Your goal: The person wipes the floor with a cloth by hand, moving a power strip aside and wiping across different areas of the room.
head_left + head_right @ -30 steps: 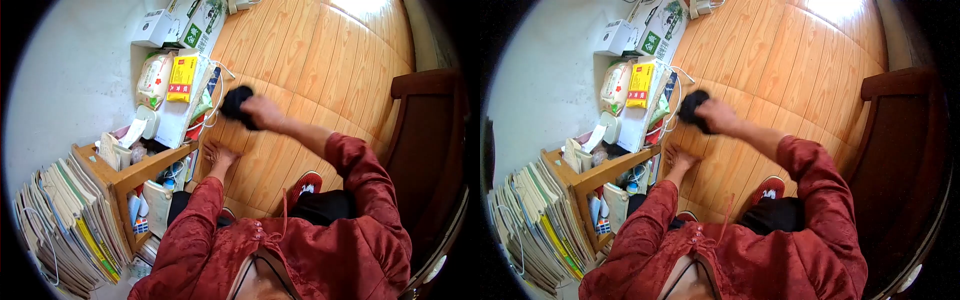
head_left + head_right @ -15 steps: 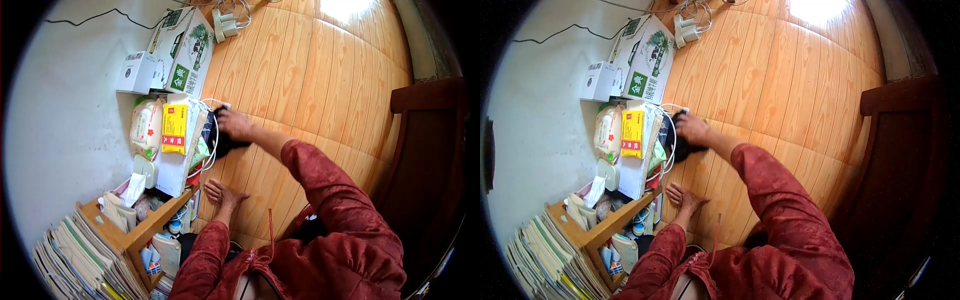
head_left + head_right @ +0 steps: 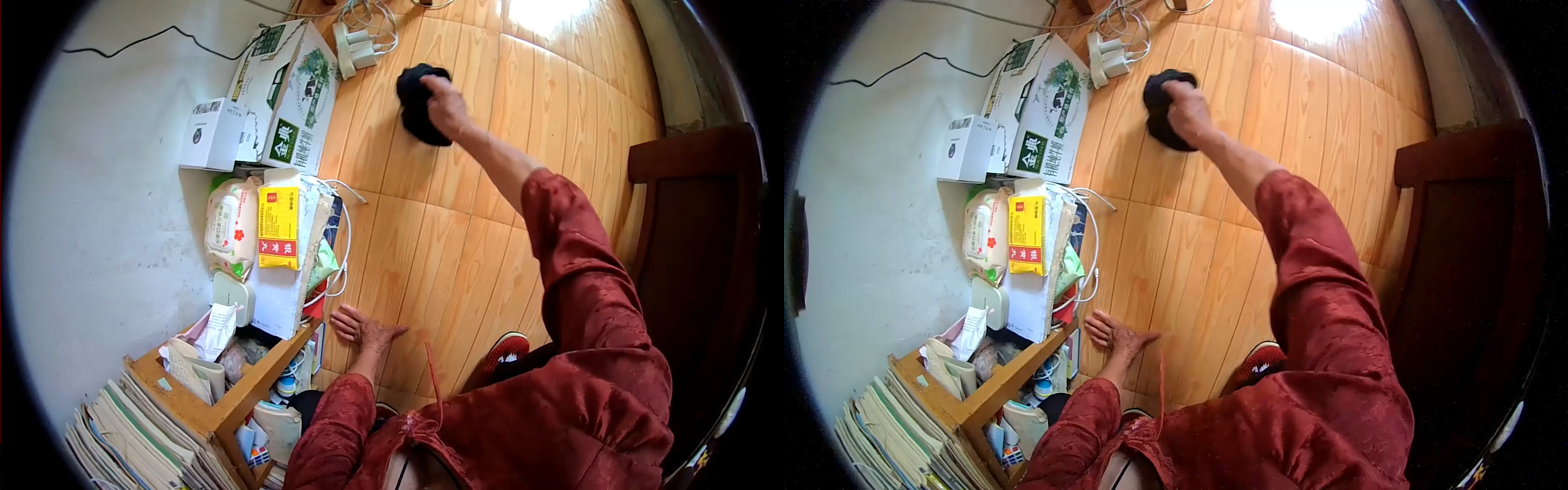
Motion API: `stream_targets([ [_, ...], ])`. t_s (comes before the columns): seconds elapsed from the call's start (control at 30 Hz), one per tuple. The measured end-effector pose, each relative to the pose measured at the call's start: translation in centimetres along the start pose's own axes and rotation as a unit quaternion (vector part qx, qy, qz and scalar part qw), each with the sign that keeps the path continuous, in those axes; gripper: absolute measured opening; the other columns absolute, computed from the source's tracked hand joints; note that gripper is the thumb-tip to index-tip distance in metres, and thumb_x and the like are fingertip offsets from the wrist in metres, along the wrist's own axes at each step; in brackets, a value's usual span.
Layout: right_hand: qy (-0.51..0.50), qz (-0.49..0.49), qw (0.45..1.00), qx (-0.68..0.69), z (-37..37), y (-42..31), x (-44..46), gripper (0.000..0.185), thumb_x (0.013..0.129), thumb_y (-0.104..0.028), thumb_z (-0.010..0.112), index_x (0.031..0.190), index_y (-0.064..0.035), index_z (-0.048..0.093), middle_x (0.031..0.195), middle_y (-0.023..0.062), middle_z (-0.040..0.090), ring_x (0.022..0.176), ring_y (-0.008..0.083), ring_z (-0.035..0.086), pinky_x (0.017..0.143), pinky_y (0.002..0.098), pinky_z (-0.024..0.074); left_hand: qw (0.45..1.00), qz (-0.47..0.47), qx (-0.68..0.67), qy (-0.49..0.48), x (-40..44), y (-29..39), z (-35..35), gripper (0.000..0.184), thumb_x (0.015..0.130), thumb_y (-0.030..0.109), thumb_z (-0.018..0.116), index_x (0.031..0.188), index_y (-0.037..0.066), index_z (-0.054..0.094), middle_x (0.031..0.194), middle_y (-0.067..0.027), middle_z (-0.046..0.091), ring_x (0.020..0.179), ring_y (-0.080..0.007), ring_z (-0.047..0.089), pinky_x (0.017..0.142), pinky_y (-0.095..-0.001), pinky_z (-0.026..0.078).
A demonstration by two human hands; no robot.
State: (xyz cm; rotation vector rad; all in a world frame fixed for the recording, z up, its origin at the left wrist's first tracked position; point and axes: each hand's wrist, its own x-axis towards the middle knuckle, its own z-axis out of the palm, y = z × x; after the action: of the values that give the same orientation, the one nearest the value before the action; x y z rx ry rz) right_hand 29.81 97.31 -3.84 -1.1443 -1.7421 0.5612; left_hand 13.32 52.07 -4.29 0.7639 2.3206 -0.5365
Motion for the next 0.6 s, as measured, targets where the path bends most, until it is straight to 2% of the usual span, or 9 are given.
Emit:
stream_targets([
  [0.1, -0.112, -0.147, 0.983, 0.007, -2.0, -6.4, -6.1, 0.024, 0.074, 0.000, 0.055, 0.095, -0.0067, 0.065, 0.097, 0.0147, 0.065, 0.093, 0.0340, 0.061, 0.081, 0.0402, 0.0501, 0.999, -0.018, 0.026, -0.012, 0.2, 0.2, 0.3, 0.167, 0.037, 0.062, 0.089, 0.145, -0.002, -0.021, 0.151, -0.0311, -0.023, 0.140, -0.0417, -0.026, 0.114, -0.0516, -0.010],
  [0.13, -0.213, -0.181, 0.960, 0.010, -3.2, -9.2, -8.5, 0.018, 0.073, -0.006, 0.060, 0.089, -0.0100, 0.064, 0.091, 0.0120, 0.064, 0.087, 0.0336, 0.060, 0.076, 0.0410, 0.0501, 0.999, -0.029, 0.038, -0.019, 0.3, 0.4, 0.2, 0.167, 0.037, 0.063, 0.089, 0.145, -0.002, -0.021, 0.151, -0.0311, -0.023, 0.140, -0.0419, -0.026, 0.114, -0.0517, -0.010],
  [0.17, -0.466, -0.182, 0.856, -0.132, -2.9, -11.8, -10.6, 0.015, 0.071, -0.012, 0.063, 0.086, -0.0115, 0.062, 0.084, 0.0104, 0.061, 0.081, 0.0330, 0.059, 0.072, 0.0420, 0.0495, 0.998, -0.029, 0.047, -0.009, 0.5, 0.2, 0.5, 0.167, 0.036, 0.066, 0.087, 0.146, 0.000, -0.019, 0.152, -0.0306, -0.021, 0.141, -0.0420, -0.024, 0.114, -0.0523, -0.008],
  [0.23, -0.418, -0.278, 0.861, -0.078, -3.3, -13.5, -20.0, 0.036, 0.070, -0.019, 0.066, 0.105, -0.0187, 0.064, 0.099, 0.0075, 0.057, 0.100, 0.0314, 0.053, 0.086, 0.0422, 0.0474, 0.999, -0.016, 0.030, 0.014, 0.4, -0.1, 0.6, 0.167, 0.034, 0.069, 0.086, 0.147, 0.002, -0.018, 0.152, -0.0298, -0.020, 0.142, -0.0416, -0.022, 0.114, -0.0525, -0.006],
  [0.27, -0.529, -0.238, 0.812, -0.069, -3.2, -14.5, -23.9, 0.042, 0.074, -0.023, 0.064, 0.116, -0.0217, 0.061, 0.114, 0.0080, 0.052, 0.115, 0.0340, 0.046, 0.097, 0.0468, 0.0411, 0.999, -0.011, 0.023, 0.025, 0.3, -0.4, 0.6, 0.168, 0.033, 0.070, 0.085, 0.147, 0.003, -0.018, 0.153, -0.0294, -0.019, 0.142, -0.0414, -0.021, 0.114, -0.0526, -0.006],
  [0.3, -0.457, -0.299, 0.833, -0.086, -3.7, -14.6, -27.9, 0.042, 0.079, -0.027, 0.060, 0.121, -0.0224, 0.059, 0.120, 0.0094, 0.049, 0.122, 0.0352, 0.041, 0.104, 0.0517, 0.0336, 0.999, 0.007, -0.008, 0.042, 0.3, -0.8, 0.9, 0.169, 0.031, 0.073, 0.083, 0.148, 0.006, -0.018, 0.153, -0.0284, -0.018, 0.143, -0.0409, -0.019, 0.114, -0.0526, -0.004],
  [0.4, -0.488, -0.328, 0.806, -0.065, -3.2, -14.4, -27.9, 0.041, 0.084, -0.030, 0.058, 0.124, -0.0241, 0.058, 0.125, 0.0081, 0.048, 0.126, 0.0351, 0.037, 0.108, 0.0570, 0.0234, 0.999, -0.028, -0.021, -0.017, -0.9, 0.6, -1.5, 0.164, 0.039, 0.060, 0.089, 0.148, 0.008, -0.021, 0.153, -0.0251, -0.022, 0.143, -0.0376, -0.022, 0.115, -0.0476, -0.006],
  [0.5, -0.449, -0.237, 0.851, -0.134, -3.9, -11.1, -20.4, 0.041, 0.075, -0.022, 0.065, 0.115, -0.0171, 0.061, 0.114, 0.0097, 0.053, 0.117, 0.0333, 0.044, 0.103, 0.0477, 0.0335, 1.000, -0.015, -0.021, -0.003, 0.0, -0.1, -0.2, 0.163, 0.040, 0.056, 0.090, 0.147, 0.007, -0.021, 0.153, -0.0262, -0.022, 0.143, -0.0379, -0.022, 0.115, -0.0475, -0.008],
  [0.6, -0.348, -0.111, 0.907, -0.208, -5.3, -3.5, -11.7, 0.041, 0.077, -0.013, 0.059, 0.118, -0.0155, 0.060, 0.112, 0.0135, 0.055, 0.112, 0.0361, 0.048, 0.099, 0.0495, 0.0370, 0.999, -0.004, -0.033, 0.016, 0.2, -0.5, 0.3, 0.161, 0.039, 0.052, 0.092, 0.148, 0.006, -0.018, 0.153, -0.0273, -0.019, 0.143, -0.0375, -0.021, 0.115, -0.0485, -0.009],
])
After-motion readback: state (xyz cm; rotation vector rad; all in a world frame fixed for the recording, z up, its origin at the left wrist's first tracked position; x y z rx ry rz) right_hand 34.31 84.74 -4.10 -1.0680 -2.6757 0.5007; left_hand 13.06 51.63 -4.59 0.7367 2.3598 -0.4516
